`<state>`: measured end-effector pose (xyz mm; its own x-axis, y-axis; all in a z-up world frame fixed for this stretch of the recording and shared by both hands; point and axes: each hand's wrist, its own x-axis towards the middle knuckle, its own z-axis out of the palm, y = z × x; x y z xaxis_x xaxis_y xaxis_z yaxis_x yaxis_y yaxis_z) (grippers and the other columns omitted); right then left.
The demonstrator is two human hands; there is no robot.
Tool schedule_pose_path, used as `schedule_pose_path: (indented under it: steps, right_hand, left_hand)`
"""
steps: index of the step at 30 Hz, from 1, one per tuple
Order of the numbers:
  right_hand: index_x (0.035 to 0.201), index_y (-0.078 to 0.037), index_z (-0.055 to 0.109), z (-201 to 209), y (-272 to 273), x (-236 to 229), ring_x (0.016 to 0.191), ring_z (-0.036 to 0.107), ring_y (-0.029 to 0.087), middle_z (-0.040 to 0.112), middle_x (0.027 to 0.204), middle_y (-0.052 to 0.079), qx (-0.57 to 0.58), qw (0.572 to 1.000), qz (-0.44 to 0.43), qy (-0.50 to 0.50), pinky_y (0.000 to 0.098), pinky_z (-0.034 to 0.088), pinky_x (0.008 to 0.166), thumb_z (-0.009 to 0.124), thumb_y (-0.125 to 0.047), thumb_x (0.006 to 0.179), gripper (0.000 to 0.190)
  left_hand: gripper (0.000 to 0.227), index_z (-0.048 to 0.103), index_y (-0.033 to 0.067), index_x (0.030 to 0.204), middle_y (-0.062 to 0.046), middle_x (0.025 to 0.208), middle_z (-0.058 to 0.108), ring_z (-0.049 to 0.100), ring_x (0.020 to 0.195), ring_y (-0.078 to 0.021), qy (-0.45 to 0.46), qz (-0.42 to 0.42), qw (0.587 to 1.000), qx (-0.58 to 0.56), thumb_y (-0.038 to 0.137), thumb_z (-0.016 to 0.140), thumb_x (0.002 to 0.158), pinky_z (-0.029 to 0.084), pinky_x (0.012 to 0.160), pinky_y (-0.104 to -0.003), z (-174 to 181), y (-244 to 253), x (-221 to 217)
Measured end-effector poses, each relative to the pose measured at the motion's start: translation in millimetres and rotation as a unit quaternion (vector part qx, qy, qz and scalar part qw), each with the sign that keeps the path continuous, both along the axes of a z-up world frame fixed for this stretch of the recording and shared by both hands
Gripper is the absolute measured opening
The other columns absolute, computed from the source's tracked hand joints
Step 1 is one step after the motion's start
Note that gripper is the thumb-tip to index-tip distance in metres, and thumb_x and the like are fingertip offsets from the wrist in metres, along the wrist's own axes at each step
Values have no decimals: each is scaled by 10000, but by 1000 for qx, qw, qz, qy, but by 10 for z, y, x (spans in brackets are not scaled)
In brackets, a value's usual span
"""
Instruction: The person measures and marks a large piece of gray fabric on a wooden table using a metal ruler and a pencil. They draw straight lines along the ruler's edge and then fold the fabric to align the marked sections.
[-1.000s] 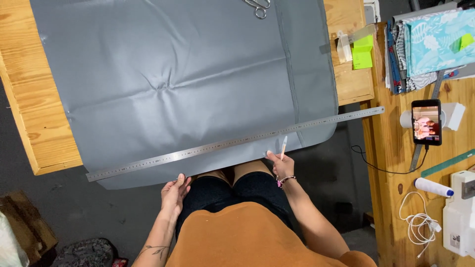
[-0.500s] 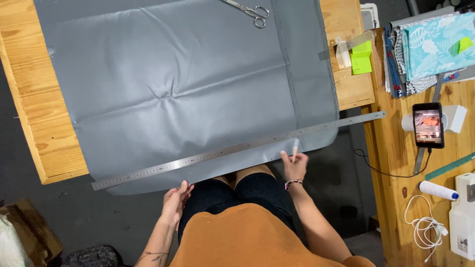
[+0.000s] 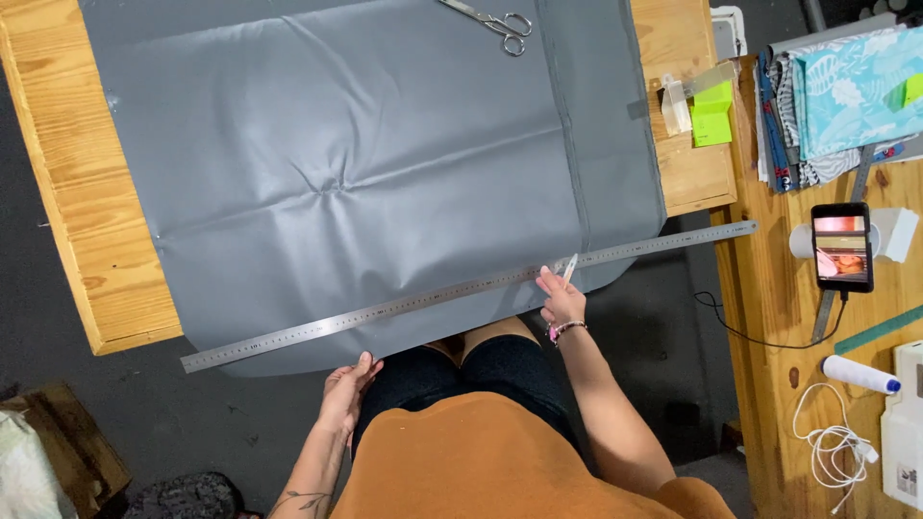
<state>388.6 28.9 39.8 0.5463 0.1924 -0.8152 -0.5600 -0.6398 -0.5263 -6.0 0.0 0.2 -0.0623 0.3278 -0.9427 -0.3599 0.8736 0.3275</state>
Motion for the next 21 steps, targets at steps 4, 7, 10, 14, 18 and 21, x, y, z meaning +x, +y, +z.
schedule_pose_path:
  steps: [4,7,10,14,18,21]
  right_hand:
    - [1013,-63,594,93,64,-11,428,246,16,701,1134,65,-18,1000,6,6,192,191,388,811,-335,806,405]
    - [963,-106,557,-212,-8,79,436,218,51,487,720,-16,16,1000,10,-8,224,185,387,818,-291,839,343]
    - [862,-115,494,-391,-21,85,398,258,43,552,708,36,75,995,31,-52,226,203,363,743,-238,935,287]
    - [881,-152,425,-246,121,4,394,258,42,689,864,137,132,985,50,-95,226,192,366,684,-242,942,281]
    - [838,-181,376,61,500,-27,379,249,34,395,557,-44,222,960,107,-131,229,186,343,680,-247,947,330]
    - [838,-161,453,262,984,15,425,318,49,406,584,-47,188,949,174,-181,244,257,369,705,-249,905,275]
  left_hand:
    - [354,482,116,765,-189,1025,743,730,1022,-265,0,0,1000,-4,233,814,794,566,962,-365,121,58,31]
    - [402,434,140,733,-190,1045,744,731,1031,-268,8,-17,1000,0,245,820,782,548,980,-380,100,68,7]
    - [350,499,118,766,-179,1018,756,733,1031,-230,14,-29,999,-7,244,824,796,562,884,-364,-6,53,-25]
    - [422,421,168,691,-138,932,755,748,985,-229,12,-16,1000,-10,215,819,824,565,828,-349,-128,81,11]
    - [371,471,144,713,-156,905,761,747,930,-201,19,12,999,-28,218,809,848,592,800,-335,-267,114,66]
    - [226,657,35,830,-156,860,743,721,821,-206,17,41,999,-25,209,795,873,607,771,-335,-511,101,92]
